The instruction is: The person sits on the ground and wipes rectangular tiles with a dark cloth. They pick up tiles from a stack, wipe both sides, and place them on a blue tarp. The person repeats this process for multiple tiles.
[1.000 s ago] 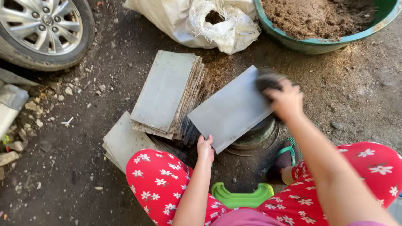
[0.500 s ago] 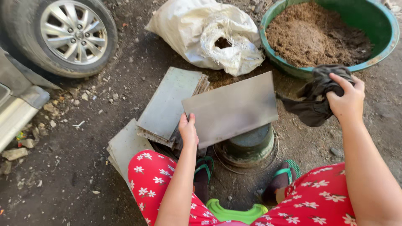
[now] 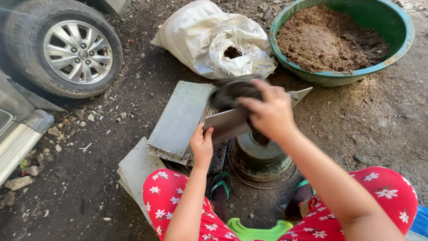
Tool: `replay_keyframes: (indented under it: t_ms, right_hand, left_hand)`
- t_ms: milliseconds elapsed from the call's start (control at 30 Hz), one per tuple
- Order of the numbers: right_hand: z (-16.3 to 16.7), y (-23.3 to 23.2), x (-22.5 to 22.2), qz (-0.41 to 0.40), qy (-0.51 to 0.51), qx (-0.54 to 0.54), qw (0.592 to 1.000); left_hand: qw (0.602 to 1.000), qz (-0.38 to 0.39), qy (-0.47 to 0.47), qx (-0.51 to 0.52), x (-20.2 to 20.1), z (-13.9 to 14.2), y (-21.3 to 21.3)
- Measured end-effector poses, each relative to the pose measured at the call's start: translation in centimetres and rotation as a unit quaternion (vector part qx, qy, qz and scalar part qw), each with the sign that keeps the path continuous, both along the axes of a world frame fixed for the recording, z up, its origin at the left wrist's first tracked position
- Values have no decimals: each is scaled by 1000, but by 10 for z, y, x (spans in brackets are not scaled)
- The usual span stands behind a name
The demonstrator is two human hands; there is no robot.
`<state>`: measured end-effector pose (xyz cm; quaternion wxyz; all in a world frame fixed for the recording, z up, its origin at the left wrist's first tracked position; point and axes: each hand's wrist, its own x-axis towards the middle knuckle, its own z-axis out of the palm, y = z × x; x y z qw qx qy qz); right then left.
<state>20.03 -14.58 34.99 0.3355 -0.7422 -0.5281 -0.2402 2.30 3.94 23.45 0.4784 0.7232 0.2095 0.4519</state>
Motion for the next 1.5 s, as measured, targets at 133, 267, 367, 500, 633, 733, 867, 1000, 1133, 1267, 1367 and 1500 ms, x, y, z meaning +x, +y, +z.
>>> replay_keyframes:
  t_ms: [133,267,367,500,633,733,867,1000,1133,1267,1367,1500]
  right_hand:
    - [-47,-67,97,-237,28,-26,971]
    - [-90,-105,168,-328,331,-12,885]
    - [-113,-89,175,-176,511,137,830]
    - [-145,-40,141,27,582,121,804]
    - [-158,-16,117,-28,527,-20,849]
    - [-141,-18,128,-85,406,-7,910]
    - [-48,-35,143,-155,192,-35,968]
    - [75,-58,125,-232,25,-108,966]
    - [144,-46,84,-274,-155,-144,938]
    - [134,-13,55,-312,-196,-239,899]
    - [102,5,47,-281,-177,-207,920]
    - [80,20,48,-268,-195,-192,924]
  left_hand:
    - [999,22,7,-33,-15,-27,13]
    - [996,8,-12,-91,-22,-44,20]
    - [991,7,-50,-121,-22,-55,25]
    - [988,0,-66,-139,-26,-68,30]
    - [981,27,-68,-180,-31,-72,30]
    - [974,31,-99,-202,-28,-73,27]
    - [965,49,-149,-211,-9,-85,7]
    - [954,-11,-138,-267,36,-118,-37]
    - [851,-207,-160,-455,82,-152,-64]
    - [851,-157,118,-487,77,-165,-50]
    - [844,17,259,-469,40,-144,-20]
    - [971,174,86,-138,11,-37,11]
